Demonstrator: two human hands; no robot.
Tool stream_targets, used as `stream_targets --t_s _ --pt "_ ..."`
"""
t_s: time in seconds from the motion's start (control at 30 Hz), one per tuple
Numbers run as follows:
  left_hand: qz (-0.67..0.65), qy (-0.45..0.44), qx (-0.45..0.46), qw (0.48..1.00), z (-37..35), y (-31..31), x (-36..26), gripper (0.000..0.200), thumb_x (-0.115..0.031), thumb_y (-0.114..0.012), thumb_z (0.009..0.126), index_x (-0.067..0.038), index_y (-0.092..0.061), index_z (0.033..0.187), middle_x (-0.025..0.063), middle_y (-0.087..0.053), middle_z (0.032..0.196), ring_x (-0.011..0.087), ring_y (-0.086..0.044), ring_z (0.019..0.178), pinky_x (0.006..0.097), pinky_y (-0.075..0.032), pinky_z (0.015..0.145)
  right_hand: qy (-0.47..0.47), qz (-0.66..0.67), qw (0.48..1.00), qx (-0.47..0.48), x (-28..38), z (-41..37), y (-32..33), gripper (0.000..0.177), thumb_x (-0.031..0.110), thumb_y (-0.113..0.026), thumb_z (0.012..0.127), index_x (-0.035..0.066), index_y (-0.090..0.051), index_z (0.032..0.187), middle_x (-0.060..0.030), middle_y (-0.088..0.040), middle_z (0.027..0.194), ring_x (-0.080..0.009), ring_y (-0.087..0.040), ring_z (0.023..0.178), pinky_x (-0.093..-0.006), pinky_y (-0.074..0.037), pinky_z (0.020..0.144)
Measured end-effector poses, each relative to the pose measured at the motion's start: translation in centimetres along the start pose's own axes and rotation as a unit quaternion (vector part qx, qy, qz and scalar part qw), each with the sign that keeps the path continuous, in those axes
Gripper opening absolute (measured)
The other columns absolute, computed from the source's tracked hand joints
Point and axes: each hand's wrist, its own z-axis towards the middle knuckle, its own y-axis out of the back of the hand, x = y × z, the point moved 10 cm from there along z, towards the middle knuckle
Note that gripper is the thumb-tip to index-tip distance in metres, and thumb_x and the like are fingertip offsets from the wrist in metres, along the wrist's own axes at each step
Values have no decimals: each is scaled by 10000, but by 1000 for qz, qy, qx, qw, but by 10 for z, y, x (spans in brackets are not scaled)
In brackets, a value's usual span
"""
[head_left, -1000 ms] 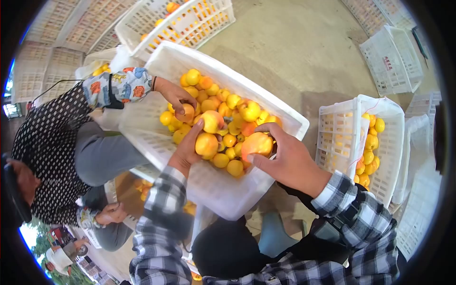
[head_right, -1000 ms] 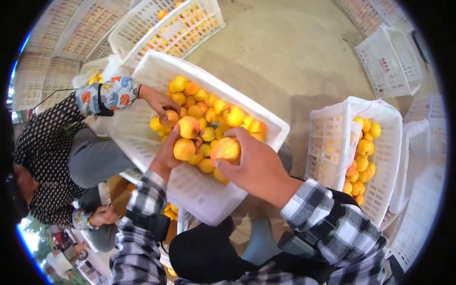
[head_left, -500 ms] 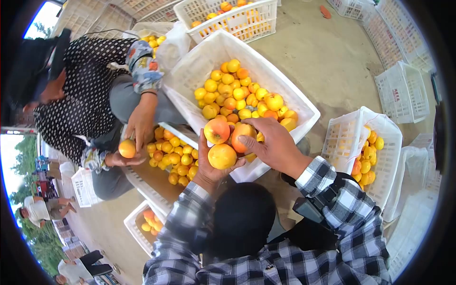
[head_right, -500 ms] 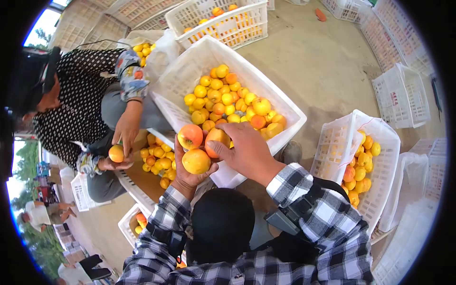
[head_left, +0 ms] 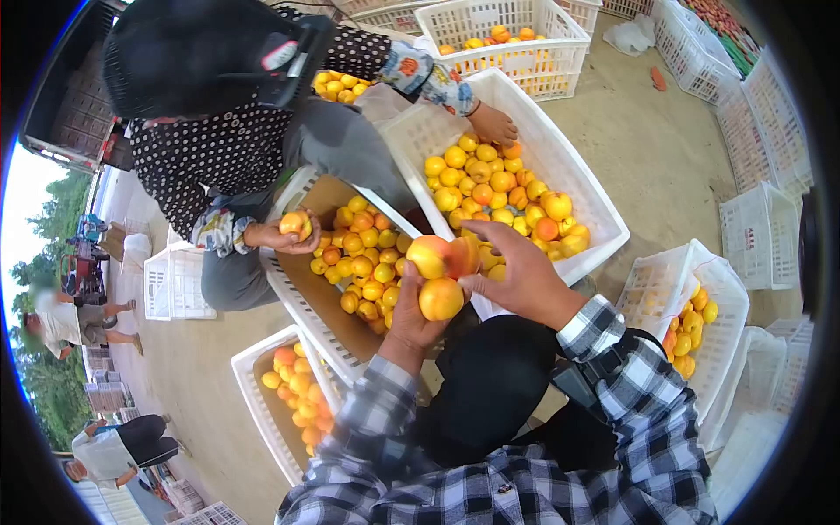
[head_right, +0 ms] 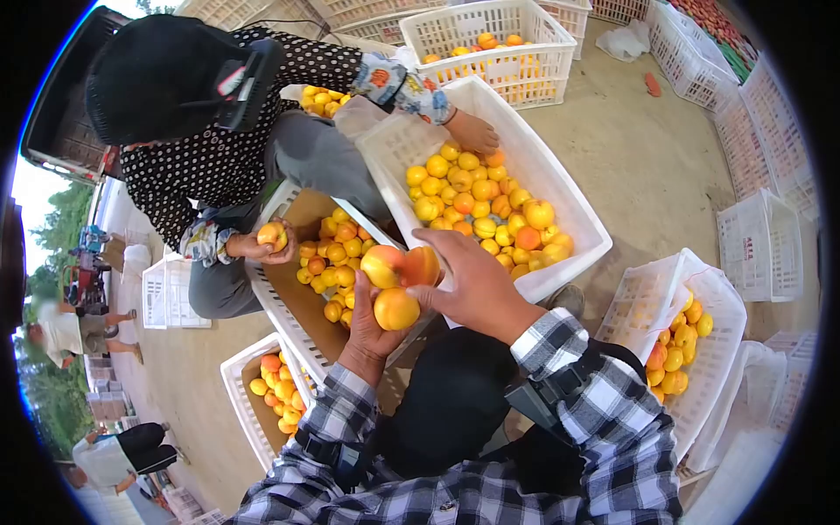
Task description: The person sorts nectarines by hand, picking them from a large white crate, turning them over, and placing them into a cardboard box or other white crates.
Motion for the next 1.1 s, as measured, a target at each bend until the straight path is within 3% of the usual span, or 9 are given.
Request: stream_targets --t_s 0.27,0.3,0.37,0.43,0.5,0.57,0.77,0.83,1.1 --pt "192 -51 -32 979 -51 9 -17 568 -414 -628 886 -32 -463 1272 78 -583 1131 168 -614 972 307 -525 833 75 -48 986 142 37 -6 -39 699 330 -773 728 69 -483 1308 -146 -569 1224 -313 -536 1145 -399 -425 966" --pt "217 -1 -34 976 -68 26 -15 685 -531 -628 842 -45 -457 1293 107 -559 1208 218 -586 1087 349 -526 879 56 -38 986 154 36 -8 -42 688 318 -771 735 68 -483 1309 -139 -571 1225 -296 -550 1139 -391 -440 950" --pt "98 -10 -26 995 -118 44 -25 647 -448 -681 827 -76 -458 1307 110 -516 1270 238 -543 1163 368 -526 902 -31 32 981 186 29 -9 -49 628 264 -753 766 65 -491 1301 -129 -574 1227 -262 -590 1090 -367 -473 904" --pt "224 -89 -36 970 -180 65 -54 594 -252 -751 782 -144 -477 1299 89 -490 1296 262 -519 1193 445 -520 925 -22 25 985 171 19 -9 -47 492 183 -702 818 52 -523 1257 -126 -597 1188 -221 -630 986 -325 -502 840" --pt "150 -88 -148 974 -247 131 -76 487 -492 -544 905 -151 -489 1249 102 -501 1280 288 -543 1146 510 -538 848 -69 17 984 164 7 -6 -49 448 137 -681 822 40 -536 1234 -112 -617 1152 -203 -638 956 -307 -506 827" --pt "78 -104 -344 930 -323 170 -87 732 -720 -307 883 -134 -462 1294 114 -521 1267 322 -553 1114 522 -514 841 -93 34 985 141 -1 -5 -49 385 92 -644 837 26 -549 1205 -99 -631 1119 -160 -631 968 -284 -500 849" --pt "192 -148 -385 890 -430 258 -97 801 -719 -259 893 -73 -400 1346 133 -487 1324 303 -501 1207 473 -426 1006 -114 97 982 118 3 -1 -56 353 226 -588 936 -13 -543 1193 -114 -632 1086 -163 -636 941 -257 -500 780" --pt "-97 -147 -336 925 -424 256 -82 784 -697 -279 904 -72 -350 1371 150 -455 1353 337 -472 1238 488 -377 1054 -119 91 983 109 1 -4 -57 345 231 -580 941 -8 -546 1188 -107 -637 1078 -155 -639 914 -250 -496 758" --pt "-213 -197 -287 913 -382 228 -77 675 -569 -450 915 -139 -319 1419 168 -345 1432 478 -315 1311 513 -447 976 -137 141 980 40 -17 -10 -44 271 205 -540 947 18 -577 1140 -73 -654 1008 -133 -640 854 -243 -493 722"
